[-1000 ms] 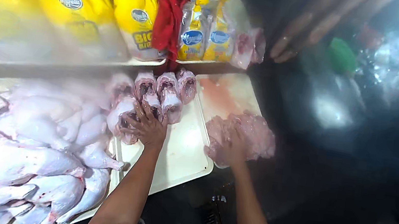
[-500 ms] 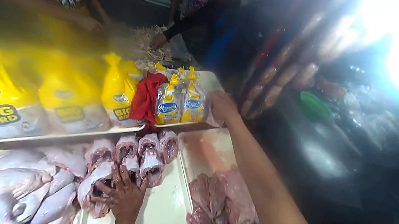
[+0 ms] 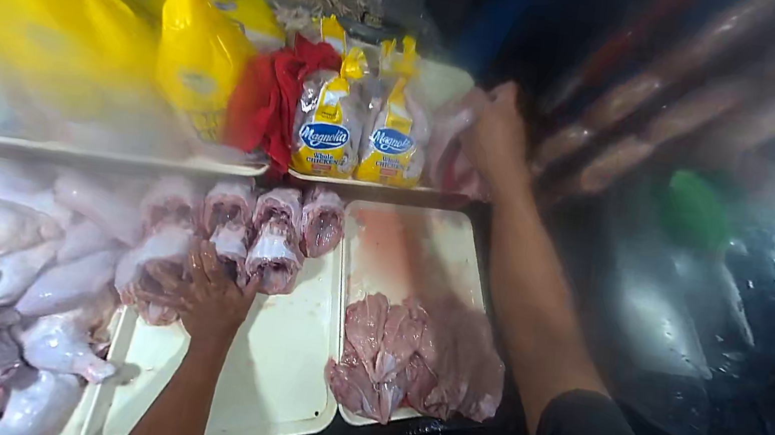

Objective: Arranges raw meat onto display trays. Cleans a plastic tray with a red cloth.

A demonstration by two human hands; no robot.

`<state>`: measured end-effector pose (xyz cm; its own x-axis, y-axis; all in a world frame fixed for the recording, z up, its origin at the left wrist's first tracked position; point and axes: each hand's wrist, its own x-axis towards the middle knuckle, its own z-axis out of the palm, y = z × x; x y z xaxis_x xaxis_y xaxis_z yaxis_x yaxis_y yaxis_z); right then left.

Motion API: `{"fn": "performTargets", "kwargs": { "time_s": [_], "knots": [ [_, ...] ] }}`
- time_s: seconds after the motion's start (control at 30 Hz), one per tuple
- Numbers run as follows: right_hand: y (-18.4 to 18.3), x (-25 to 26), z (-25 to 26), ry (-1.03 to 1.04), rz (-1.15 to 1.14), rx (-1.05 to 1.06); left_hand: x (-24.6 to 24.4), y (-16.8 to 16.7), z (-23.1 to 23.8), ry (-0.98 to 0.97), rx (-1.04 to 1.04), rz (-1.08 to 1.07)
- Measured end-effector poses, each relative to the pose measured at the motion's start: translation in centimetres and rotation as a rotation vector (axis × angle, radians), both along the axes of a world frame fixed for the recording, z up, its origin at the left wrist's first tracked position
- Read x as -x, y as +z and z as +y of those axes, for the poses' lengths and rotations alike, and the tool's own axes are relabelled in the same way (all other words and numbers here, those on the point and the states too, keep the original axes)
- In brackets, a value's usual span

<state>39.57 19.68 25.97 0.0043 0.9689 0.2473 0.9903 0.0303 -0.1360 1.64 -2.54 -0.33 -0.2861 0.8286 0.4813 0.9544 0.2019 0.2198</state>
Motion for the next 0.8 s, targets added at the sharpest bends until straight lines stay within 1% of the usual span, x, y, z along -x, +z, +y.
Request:
{"fn": "performTargets", "kwargs": {
  "time_s": [0.03, 0.1, 0.13, 0.2, 0.27, 0.33, 0.37, 0.4, 0.47, 0.53, 0.6, 0.67, 0.7, 0.73, 0.77, 0.8],
  "knots": [
    [0.1, 0.3, 0.2, -0.037, 0.012, -0.103, -0.1, 0.0, 0.1, -0.006, 0.006, -0.006],
    [-0.5, 0.4, 0.8, -0.046, 0.013, -0.237, -0.1, -0.3, -0.5, -0.022, 0.018, -0.024],
    [-1.5, 0.3, 0.6, -0.023, 0.007, -0.292, -0.1, -0.5, -0.8, -0.025, 0.036, -0.028],
    [-2.5, -0.2, -0.7, 0.044, 0.05, -0.476, -0.1, -0.4, -0.2, -0.027, 0.034, -0.037],
    [-3.3, 0.2, -3.0, 0.093, 0.089, -0.679, -0.1, -0.1, 0.0, -0.012, 0.0, -0.03],
    [-4.7, 1.5, -6.5, 0.201, 0.159, -0.871, 0.1, -0.1, -0.1, -0.002, -0.054, 0.0],
    [-5.3, 2.6, -8.3, 0.262, 0.205, -0.92, 0.1, -0.2, 0.1, 0.0, -0.073, 0.01],
    [-6.1, 4.0, -10.3, 0.303, 0.252, -0.914, 0.2, -0.4, 0.2, -0.004, -0.078, 0.013],
    [-8.7, 7.4, -14.3, 0.332, 0.381, -0.751, 0.5, -1.0, 0.2, -0.013, -0.042, 0.008],
    [-12.0, 11.4, -17.3, 0.31, 0.488, -0.474, 0.6, -1.4, -0.1, -0.013, 0.01, -0.004],
    [-16.1, 14.9, -18.2, 0.269, 0.547, -0.188, 0.6, -1.2, 0.1, -0.001, 0.045, -0.022],
    [-20.2, 17.3, -17.7, 0.251, 0.508, -0.021, 0.3, -0.5, 0.0, 0.008, 0.088, -0.053],
    [-21.3, 17.5, -17.4, 0.255, 0.488, 0.04, 0.1, -0.4, -0.2, 0.013, 0.091, -0.067],
    [-21.1, 17.2, -17.1, 0.277, 0.479, 0.123, 0.0, -0.3, -0.2, 0.016, 0.077, -0.067],
    [-19.7, 16.3, -16.6, 0.323, 0.477, 0.23, 0.1, -0.3, 0.1, 0.022, 0.04, -0.053],
    [-17.5, 14.7, -15.9, 0.392, 0.447, 0.33, 0.0, -0.1, 0.2, 0.025, 0.001, -0.038]
  ]
}}
